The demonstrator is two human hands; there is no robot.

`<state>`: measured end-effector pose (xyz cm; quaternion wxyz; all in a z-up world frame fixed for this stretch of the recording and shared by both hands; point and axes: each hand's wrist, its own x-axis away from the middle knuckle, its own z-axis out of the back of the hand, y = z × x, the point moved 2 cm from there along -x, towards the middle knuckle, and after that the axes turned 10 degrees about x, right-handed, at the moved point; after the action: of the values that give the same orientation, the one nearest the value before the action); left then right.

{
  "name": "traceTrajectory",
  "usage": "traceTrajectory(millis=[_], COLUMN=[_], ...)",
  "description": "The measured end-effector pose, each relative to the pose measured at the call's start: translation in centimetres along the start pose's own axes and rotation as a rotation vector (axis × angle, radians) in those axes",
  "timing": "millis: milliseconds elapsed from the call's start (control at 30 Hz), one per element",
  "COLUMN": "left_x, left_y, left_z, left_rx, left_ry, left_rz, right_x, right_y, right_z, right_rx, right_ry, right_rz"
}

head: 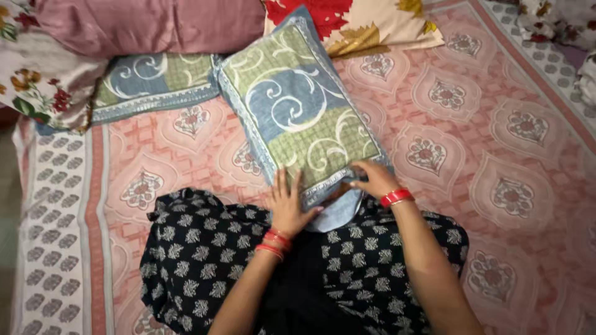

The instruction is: The person sits on a bed and repeatedly folds, smooths, and repositions several decorative pillows and a cylindrical bolster. The person handles each pillow one at a time, adjusting their placement and orientation on the bed surface.

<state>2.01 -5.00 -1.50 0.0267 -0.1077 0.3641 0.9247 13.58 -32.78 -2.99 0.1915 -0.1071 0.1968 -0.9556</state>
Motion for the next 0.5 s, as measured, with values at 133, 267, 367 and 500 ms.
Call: traceTrajectory(millis=[133, 267, 367, 500], left_x=[2.0, 2.8, 3.1, 2.9], left_y=[0.0, -0.8, 0.0, 0.3], left_z=[-0.6, -0.9, -0.1, 0.8], left_rx=[-0.106, -0.123, -0.004, 0.228], left_ry=[0.112, 0.172, 0.206, 0.168], left_rz=[-0.128, -0.221, -0.248, -0.167], right_x=[0.9, 1.3, 0.9, -1.5], right_y=[-4.2, -9.7, -10.8, -5.8], right_z=[0.8, 0.5, -0.9, -1.3], right_rx=[0.143, 0.405, 0.388, 0.042], right_ry=[0.178, 0.343, 0.379, 0.617], right_rz=[0.048, 0.285, 0.352, -0.045])
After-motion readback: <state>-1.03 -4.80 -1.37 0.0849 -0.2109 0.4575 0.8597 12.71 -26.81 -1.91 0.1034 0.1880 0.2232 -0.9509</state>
